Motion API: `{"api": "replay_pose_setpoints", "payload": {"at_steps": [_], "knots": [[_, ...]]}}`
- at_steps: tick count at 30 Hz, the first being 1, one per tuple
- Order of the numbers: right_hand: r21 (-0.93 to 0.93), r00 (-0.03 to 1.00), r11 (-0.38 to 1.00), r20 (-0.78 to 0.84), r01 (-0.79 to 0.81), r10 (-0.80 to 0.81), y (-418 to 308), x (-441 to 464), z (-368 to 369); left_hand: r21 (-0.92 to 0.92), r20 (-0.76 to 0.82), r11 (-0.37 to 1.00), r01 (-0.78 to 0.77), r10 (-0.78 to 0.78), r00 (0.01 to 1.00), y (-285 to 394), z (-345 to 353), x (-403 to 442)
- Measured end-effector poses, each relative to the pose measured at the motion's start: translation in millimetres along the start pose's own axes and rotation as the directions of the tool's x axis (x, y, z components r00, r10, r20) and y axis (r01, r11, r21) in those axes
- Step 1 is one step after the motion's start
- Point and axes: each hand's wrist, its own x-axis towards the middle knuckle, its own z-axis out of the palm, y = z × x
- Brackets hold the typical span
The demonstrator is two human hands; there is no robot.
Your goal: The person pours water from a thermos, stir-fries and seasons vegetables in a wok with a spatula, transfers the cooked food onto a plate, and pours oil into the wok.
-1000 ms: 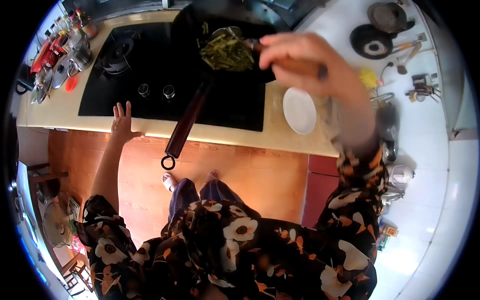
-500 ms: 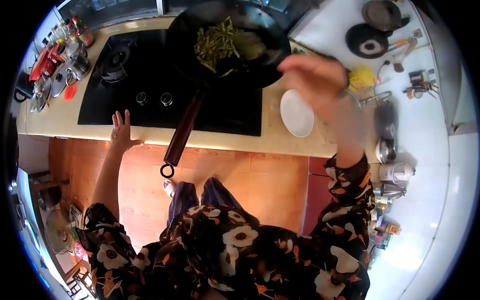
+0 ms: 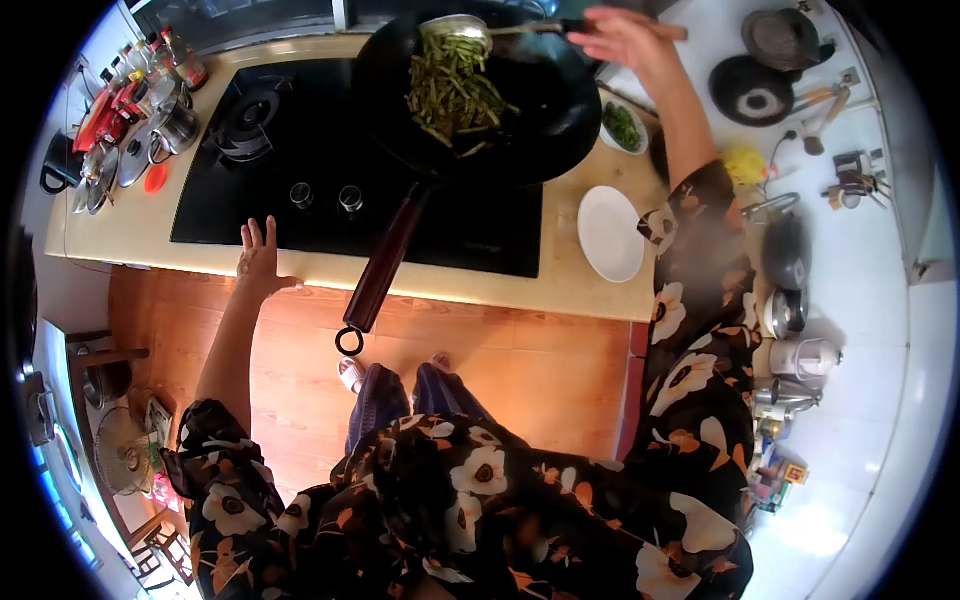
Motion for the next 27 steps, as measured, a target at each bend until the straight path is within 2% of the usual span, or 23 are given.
{"api": "replay_pose_setpoints", "payload": {"at_steps": [1,3,4,5,7,9,11,13,16,19,21,23,25,26,27], "knots": [[0.004,1.0,1.0,-0.001,-0.003,0.003,-20,-2,17,0.004,0.003,1.0,0.0,0.0,1.0,-1,1,0],[-0.239,0.996,0.971,0.084,0.0,0.02,-57,-18,56,-0.007,-0.032,1.0,-0.014,0.014,0.999,-3,4,0],[-0.397,0.932,0.901,0.361,0.176,-0.023,-48,-11,43,-0.01,-0.029,1.0,-0.013,0.013,1.0,-4,4,0],[-0.536,0.921,0.808,0.388,0.246,-0.023,-65,-29,62,-0.008,-0.025,1.0,-0.007,0.007,1.0,-3,2,0],[-0.528,0.811,0.736,0.583,0.423,-0.047,-91,-60,77,-0.015,-0.006,1.0,-0.003,0.003,1.0,-2,4,-1],[-0.553,0.754,0.6,0.644,0.578,-0.132,-104,-89,83,-0.01,-0.032,1.0,-0.009,0.009,0.999,-3,5,0],[-0.6,0.786,0.582,0.607,0.549,-0.116,-120,-122,85,-0.009,-0.012,1.0,-0.01,0.01,1.0,-1,3,-1],[-0.598,0.796,0.626,0.602,0.5,-0.06,-150,-140,94,-0.005,0.001,1.0,0.003,-0.003,1.0,-1,2,0],[-0.615,0.801,0.587,0.59,0.527,-0.102,-156,-156,89,-0.008,0.006,1.0,-0.009,0.009,1.0,-2,3,1],[-0.563,0.813,0.656,0.566,0.503,-0.137,-131,-158,87,0.003,-0.003,1.0,-0.014,0.014,1.0,-3,4,1],[-0.564,0.891,0.744,0.444,0.358,-0.092,-99,-149,89,0.014,-0.008,1.0,-0.021,0.021,1.0,0,2,0],[-0.596,0.885,0.687,0.439,0.415,-0.153,-95,-131,79,0.049,0.014,0.999,-0.004,0.003,1.0,1,0,0],[-0.655,0.979,0.74,0.204,0.152,-0.021,-123,-126,67,0.028,-0.004,1.0,-0.008,0.008,1.0,-1,2,3],[-0.716,0.965,0.652,0.241,0.248,-0.102,-124,-119,41,0.017,-0.017,1.0,-0.026,0.026,1.0,-3,5,2],[-0.743,0.998,0.668,0.054,0.05,-0.015,-135,-106,32,0.019,-0.01,0.999,-0.032,0.032,0.999,-4,7,1]]}}
